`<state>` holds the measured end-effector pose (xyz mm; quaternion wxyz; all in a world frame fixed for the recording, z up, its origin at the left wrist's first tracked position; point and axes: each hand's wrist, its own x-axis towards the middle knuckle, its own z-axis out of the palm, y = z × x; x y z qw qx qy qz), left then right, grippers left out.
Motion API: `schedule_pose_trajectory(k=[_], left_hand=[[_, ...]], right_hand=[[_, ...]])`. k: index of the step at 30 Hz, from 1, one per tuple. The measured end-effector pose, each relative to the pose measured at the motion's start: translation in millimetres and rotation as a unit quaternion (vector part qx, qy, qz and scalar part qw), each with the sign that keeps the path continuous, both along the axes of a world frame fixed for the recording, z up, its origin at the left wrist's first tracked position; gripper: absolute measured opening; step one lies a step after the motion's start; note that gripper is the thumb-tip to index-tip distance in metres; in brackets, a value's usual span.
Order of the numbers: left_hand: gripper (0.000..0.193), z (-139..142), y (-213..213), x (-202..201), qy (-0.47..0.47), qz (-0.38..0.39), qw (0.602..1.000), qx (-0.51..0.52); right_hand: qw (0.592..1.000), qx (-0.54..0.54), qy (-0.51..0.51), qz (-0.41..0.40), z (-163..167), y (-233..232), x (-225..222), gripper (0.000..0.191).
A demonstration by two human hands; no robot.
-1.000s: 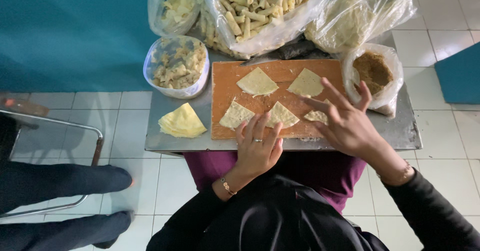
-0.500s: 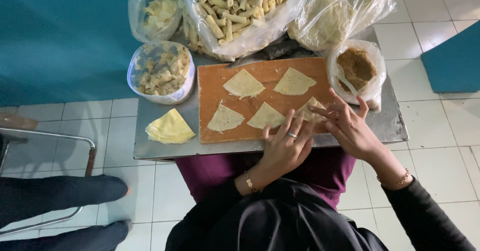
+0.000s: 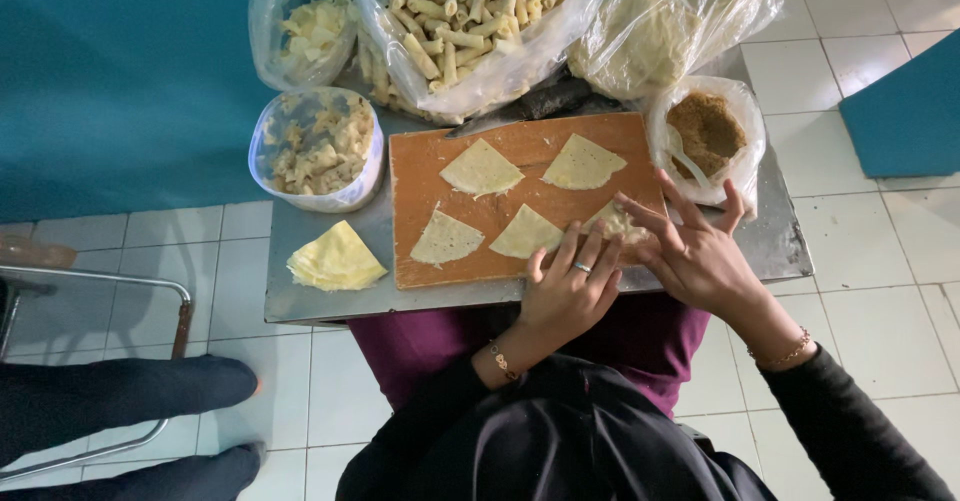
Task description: The person cuts thin dough sheets into triangular pieces on a cutting board using a knife, then spoons brown filling from a container onto the triangles and folds the dough over the filling to form filled pastries, setting finished pieces aside.
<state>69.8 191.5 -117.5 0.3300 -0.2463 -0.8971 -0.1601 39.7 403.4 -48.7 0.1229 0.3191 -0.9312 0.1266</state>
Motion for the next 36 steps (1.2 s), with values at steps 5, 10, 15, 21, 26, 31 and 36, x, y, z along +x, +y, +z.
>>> schedule_pose_trajectory(k=[5,10,15,21,26,31,36], left_hand=[[0.048,-1.9,-1.9,0.6,0.004,-0.001,1.000,-0.003],[0.048,-0.4,-4.1,2.1,0.002,0.001,1.000,0.001],[0.048,0.5,-4.9,1.9,0.009,0.004,1.000,-0.002],[0.047,-1.7,-6.3,3.9,-0.008,-0.010,1.000,0.004],[0.049,-1.6,-5.9,5.2,-0.015,-0.012,1.000,0.012],[0.047,6.6,-6.5,7.8,-0.015,-0.009,1.000,0.020],[0.047,21.3,-9.4,8.0,-0.063,-0.043,0.997,0.033]], right_hand=[[1.000,0.022,0.019,0.003,-5.2,0.8,-1.0,0.046],[0.997,0.076,0.017,-0.016,-3.0,2.7,-6.4,0.051],[0.999,0.023,0.021,0.012,1.4,4.9,-1.5,0.048],[0.999,0.042,0.024,0.012,-9.1,-7.9,9.7,0.043],[0.999,0.045,0.020,-0.006,-11.0,-5.4,8.6,0.043],[0.997,0.063,0.032,-0.029,-5.1,-2.1,1.5,0.056],[0.999,0.020,0.022,-0.015,13.3,-3.9,-21.3,0.054]])
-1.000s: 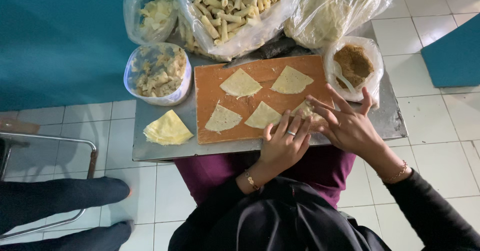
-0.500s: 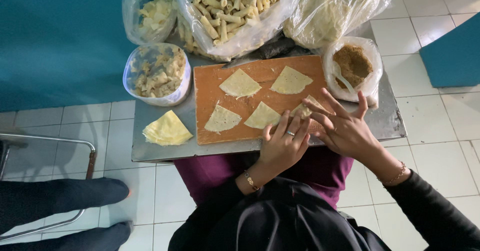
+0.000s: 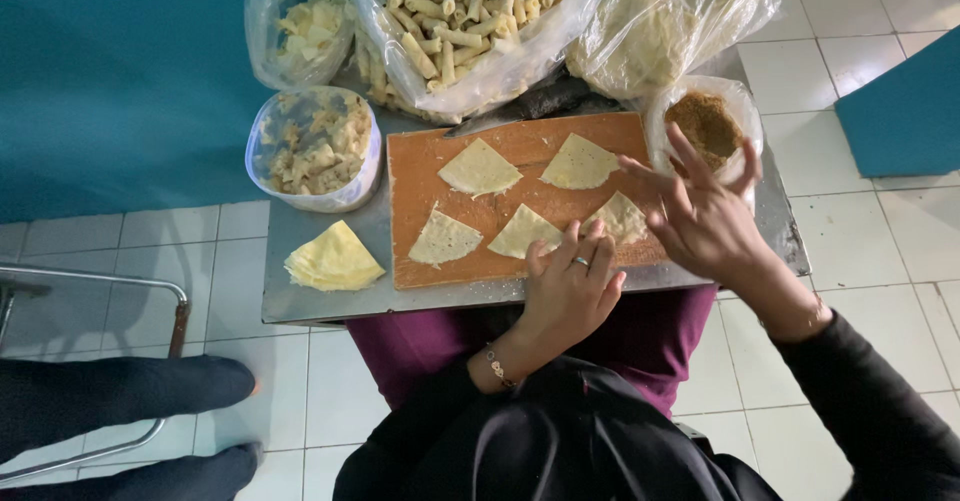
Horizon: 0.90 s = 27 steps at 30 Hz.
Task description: The person cuts thin dough sheets into triangular pieces on a cutting board using a knife, then spoons brown filling from a container onto the triangles and folds the dough over the filling to form filled pastries, setting finished pieces aside.
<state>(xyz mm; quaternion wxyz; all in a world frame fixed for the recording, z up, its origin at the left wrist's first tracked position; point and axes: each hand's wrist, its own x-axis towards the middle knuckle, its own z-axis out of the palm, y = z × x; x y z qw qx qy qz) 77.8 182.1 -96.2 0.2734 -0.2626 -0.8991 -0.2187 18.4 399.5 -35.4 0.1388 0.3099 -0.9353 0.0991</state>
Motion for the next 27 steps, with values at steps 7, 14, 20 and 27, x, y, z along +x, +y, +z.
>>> schedule_pose_trajectory(k=[7,14,20,27], left_hand=[[0.032,16.1,-17.5,-22.7,-0.118,-0.111,0.983,0.089],[0.039,30.7,-19.9,-47.8,0.008,0.014,0.998,0.061],[0.034,26.5,-22.5,-51.1,-0.028,0.040,0.999,0.020],[0.035,17.5,-22.9,-53.8,-0.054,0.033,0.998,0.026]], right_hand=[[0.994,0.012,-0.088,0.068,2.2,-31.8,-54.4,0.049],[0.987,0.023,-0.146,0.065,-3.2,-30.9,-66.2,0.051],[0.983,-0.028,-0.177,0.028,2.3,-18.4,-66.5,0.059],[0.992,0.016,-0.112,0.059,2.3,-34.1,-63.6,0.048]])
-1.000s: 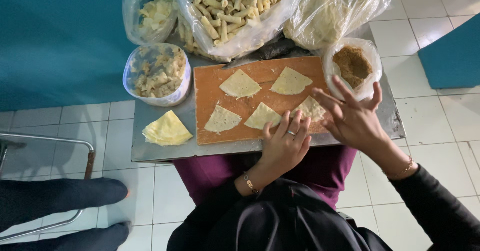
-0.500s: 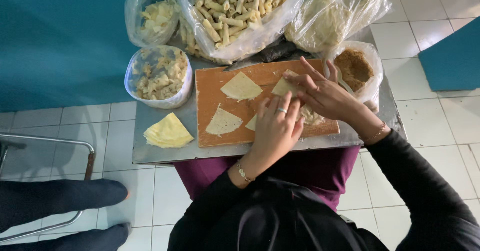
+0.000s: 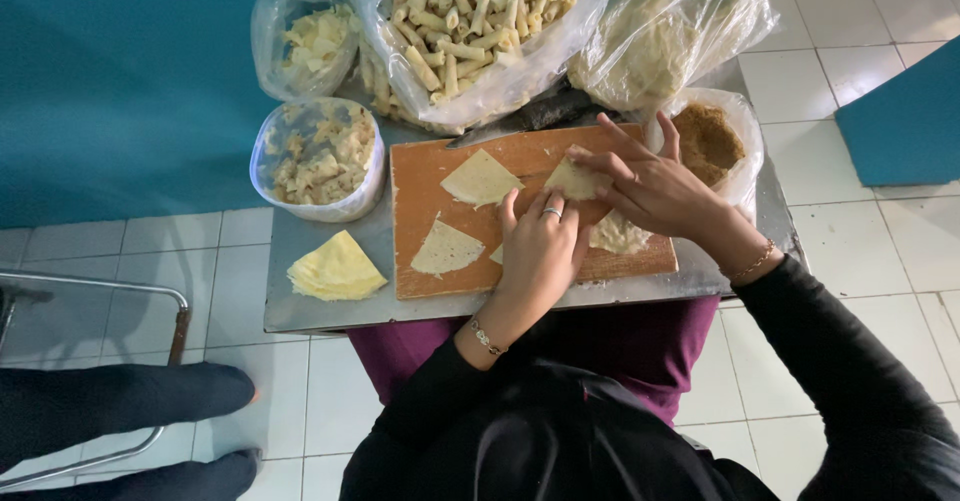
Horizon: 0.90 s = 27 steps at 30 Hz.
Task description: The person cuts thin dough sheets into triangular pieces on a cutting board using a knife, then spoons brown filling from a container onto the triangles and folds the dough over the filling to form filled pastries, setting finished pieces aside.
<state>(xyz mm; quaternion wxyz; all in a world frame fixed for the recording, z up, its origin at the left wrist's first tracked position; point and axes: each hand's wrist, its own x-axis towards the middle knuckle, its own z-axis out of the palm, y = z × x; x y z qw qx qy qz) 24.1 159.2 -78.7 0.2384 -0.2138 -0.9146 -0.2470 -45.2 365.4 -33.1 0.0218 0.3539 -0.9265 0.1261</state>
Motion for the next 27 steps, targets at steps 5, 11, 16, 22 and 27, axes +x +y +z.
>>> schedule_pose_trajectory(k=[5,11,16,22,27], left_hand=[[0.035,-2.0,0.8,2.5,0.008,0.004,1.000,-0.006],[0.035,0.2,-1.9,2.5,0.012,0.000,1.000,-0.010],[0.034,-1.5,-1.7,4.7,0.016,0.005,1.000,-0.012],[0.033,-1.1,-3.4,5.8,-0.001,-0.002,1.000,-0.010],[0.032,-0.5,-4.9,4.6,0.007,-0.003,1.000,-0.013]], right_hand=[[0.999,0.019,0.043,0.014,-0.8,-2.9,-2.3,0.050],[0.997,0.020,0.072,0.011,6.5,0.7,-9.6,0.046],[0.999,-0.015,0.026,0.043,1.0,-3.8,-2.1,0.046],[0.999,0.025,0.040,0.008,0.8,-7.7,-4.9,0.048],[1.000,0.018,0.021,-0.013,7.4,-6.3,-6.2,0.049]])
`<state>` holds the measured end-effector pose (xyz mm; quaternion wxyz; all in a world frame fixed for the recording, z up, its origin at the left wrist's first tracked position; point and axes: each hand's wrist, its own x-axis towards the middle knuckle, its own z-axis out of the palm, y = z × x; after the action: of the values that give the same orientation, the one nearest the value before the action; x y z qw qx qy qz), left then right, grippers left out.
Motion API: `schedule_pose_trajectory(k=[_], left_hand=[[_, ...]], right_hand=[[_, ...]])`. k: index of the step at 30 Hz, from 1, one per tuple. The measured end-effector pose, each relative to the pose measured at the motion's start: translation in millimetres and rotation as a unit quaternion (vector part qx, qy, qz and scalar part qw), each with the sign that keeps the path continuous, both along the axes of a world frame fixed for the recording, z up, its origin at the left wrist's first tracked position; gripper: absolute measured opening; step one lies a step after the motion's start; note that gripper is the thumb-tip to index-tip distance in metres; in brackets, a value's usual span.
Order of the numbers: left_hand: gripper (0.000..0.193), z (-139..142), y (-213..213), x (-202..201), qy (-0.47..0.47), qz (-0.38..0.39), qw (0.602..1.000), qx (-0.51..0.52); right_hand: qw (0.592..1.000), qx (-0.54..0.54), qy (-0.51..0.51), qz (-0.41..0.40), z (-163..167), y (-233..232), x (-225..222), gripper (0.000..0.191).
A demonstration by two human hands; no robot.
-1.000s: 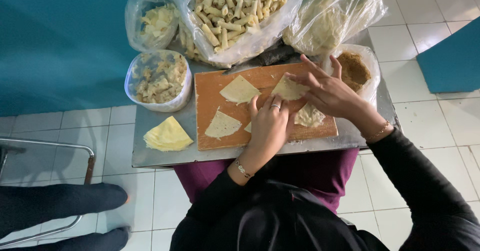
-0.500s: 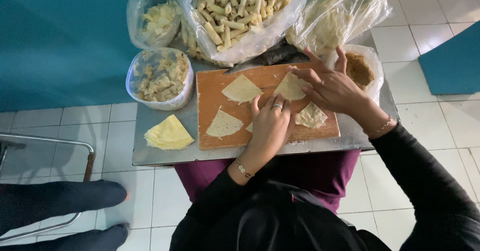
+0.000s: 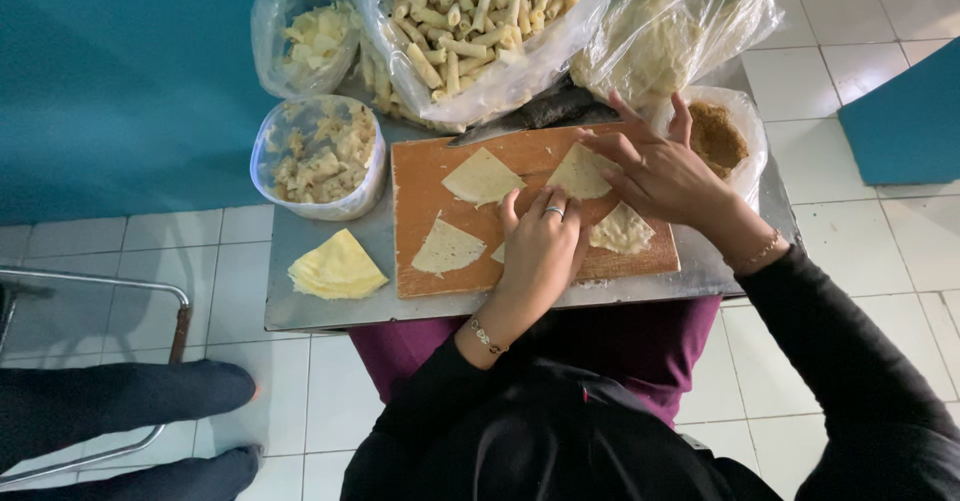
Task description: The person cuts thin dough sheets into triangular pieces on a cutting board using a knife, then spoons brown filling from a container onto the triangles and folds the dough over the filling to form filled pastries, setting finished pieces aside.
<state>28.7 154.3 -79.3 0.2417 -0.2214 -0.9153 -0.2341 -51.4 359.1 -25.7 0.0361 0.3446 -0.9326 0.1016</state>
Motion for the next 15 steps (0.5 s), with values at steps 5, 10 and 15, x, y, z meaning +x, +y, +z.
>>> schedule_pose_trajectory(k=[5,10,15], left_hand=[[0.029,-1.3,0.9,1.6,0.013,0.006,1.000,-0.004],[0.032,0.6,0.2,2.1,-0.002,0.002,1.000,0.011],[0.032,0.3,0.1,1.9,0.003,-0.002,1.000,0.011]], right_hand=[[0.999,-0.014,-0.037,0.027,-10.6,3.1,9.3,0.052],[0.989,-0.058,-0.137,-0.013,-9.6,17.3,4.5,0.067],[0.998,-0.047,-0.022,0.035,-5.1,19.0,6.8,0.038]])
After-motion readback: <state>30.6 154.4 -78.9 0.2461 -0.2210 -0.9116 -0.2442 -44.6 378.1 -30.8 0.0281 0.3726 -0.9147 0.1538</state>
